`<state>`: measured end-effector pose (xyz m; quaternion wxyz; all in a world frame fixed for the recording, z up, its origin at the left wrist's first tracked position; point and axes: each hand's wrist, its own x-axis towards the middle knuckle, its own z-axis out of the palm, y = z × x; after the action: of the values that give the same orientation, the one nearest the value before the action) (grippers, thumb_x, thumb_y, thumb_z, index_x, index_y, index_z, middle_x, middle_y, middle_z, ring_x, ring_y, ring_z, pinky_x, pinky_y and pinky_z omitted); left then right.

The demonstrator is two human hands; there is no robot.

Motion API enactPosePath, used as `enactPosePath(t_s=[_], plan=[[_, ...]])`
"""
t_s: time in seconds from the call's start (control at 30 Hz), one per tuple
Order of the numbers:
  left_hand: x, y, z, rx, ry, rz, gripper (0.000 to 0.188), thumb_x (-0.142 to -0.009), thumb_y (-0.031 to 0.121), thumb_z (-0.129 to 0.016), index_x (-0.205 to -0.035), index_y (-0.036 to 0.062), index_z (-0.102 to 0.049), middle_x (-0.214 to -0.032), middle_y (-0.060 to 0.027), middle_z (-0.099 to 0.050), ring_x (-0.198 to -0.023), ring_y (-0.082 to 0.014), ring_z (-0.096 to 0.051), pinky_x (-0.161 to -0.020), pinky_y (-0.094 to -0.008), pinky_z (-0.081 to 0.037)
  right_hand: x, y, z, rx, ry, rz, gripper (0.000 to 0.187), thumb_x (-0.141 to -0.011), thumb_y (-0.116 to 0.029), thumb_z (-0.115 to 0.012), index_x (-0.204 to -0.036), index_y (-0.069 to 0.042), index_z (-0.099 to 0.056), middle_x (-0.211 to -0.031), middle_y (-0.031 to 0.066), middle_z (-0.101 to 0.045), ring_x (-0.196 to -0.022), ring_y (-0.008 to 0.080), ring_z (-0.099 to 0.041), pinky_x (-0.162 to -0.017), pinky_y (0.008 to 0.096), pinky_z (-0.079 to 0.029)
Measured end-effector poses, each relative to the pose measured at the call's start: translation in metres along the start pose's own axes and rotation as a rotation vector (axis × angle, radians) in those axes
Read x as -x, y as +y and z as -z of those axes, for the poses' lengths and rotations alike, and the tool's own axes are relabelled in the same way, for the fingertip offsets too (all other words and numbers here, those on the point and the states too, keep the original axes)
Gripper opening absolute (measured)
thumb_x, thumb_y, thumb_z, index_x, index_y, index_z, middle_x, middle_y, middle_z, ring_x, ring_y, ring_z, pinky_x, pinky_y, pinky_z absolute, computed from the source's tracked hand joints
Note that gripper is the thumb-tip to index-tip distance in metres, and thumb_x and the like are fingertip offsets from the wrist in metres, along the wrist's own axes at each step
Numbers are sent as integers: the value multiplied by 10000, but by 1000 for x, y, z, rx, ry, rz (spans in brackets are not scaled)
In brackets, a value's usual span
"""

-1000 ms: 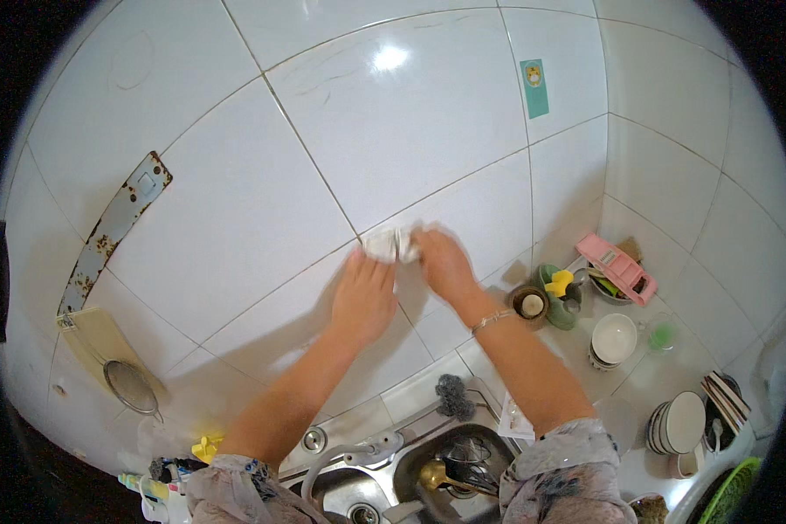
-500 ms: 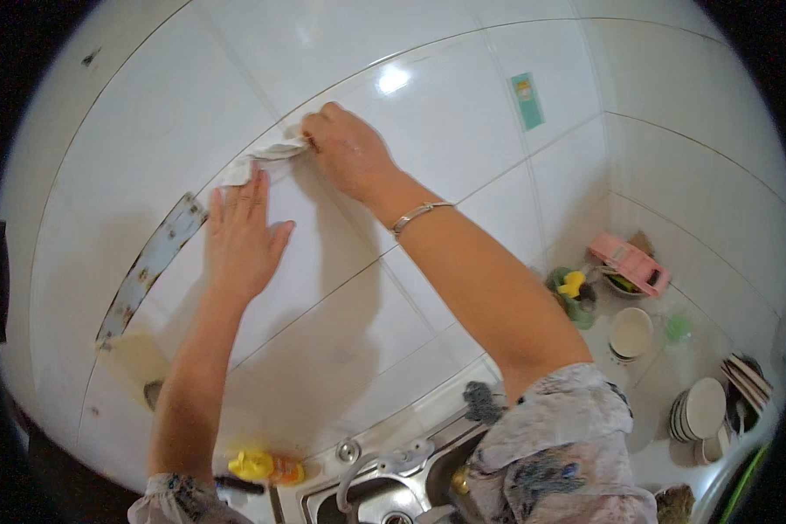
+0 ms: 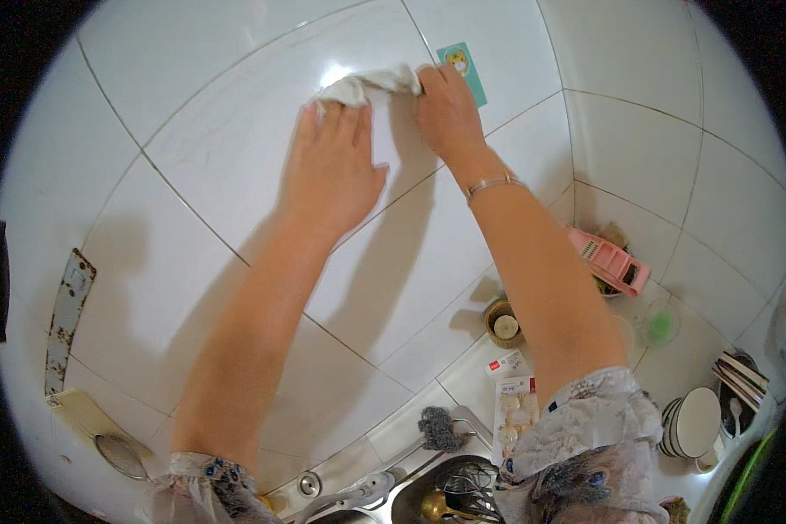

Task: The person scrubs the tiled wall above the sink with a steel wool pad and wipes it with a cloth. They then wash a ladle, chop garlic on a cutting board, and place a wok on the stove to begin cooking.

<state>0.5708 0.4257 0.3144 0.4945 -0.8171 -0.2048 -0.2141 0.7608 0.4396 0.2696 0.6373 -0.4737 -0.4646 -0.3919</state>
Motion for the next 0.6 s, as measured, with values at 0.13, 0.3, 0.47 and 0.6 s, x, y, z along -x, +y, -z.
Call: enactPosePath(t_s=[0.13, 0.3, 0.47, 0.6], plan=[[64, 56, -38, 137, -88, -139, 627, -810, 312, -597, -1317, -25, -448, -1287, -134, -487, -1267, -277, -377, -1095, -433, -223, 124, 6, 29, 6, -174, -130, 163, -720, 75, -525, -858, -11, -530, -821, 168, -508, -785, 360, -501, -679, 435, -429], [211, 91, -53, 286, -399, -213, 444, -828, 179, -492, -1217, -28, -540, -1226, -129, -535, -1238, -250, -414, -1099, -430, -220, 275, -74, 61, -126, -900, -341, 106, -845, -76, -498, -946, -49, -518, -883, 162, -543, -883, 361, -556, -738, 450, -463], [246, 6, -11, 147, -349, -162, 582, -777, 241, -606, -1302, 24, -481, -1247, -86, -527, -1228, -240, -420, -1086, -451, -240, 209, -131, 32, -344, -572, -341, 153, -790, 12, -520, -923, -59, -545, -898, 145, -549, -839, 354, -561, -721, 443, -474], [220, -117, 76, 72, -264, 167, 753, -758, 329, -672, -1392, 69, -360, -1342, -86, -450, -1260, -249, -399, -1091, -493, -197, 70, -237, -11, -552, -369, -235, 144, -772, 25, -531, -886, -60, -555, -885, 132, -546, -834, 343, -549, -704, 424, -470]])
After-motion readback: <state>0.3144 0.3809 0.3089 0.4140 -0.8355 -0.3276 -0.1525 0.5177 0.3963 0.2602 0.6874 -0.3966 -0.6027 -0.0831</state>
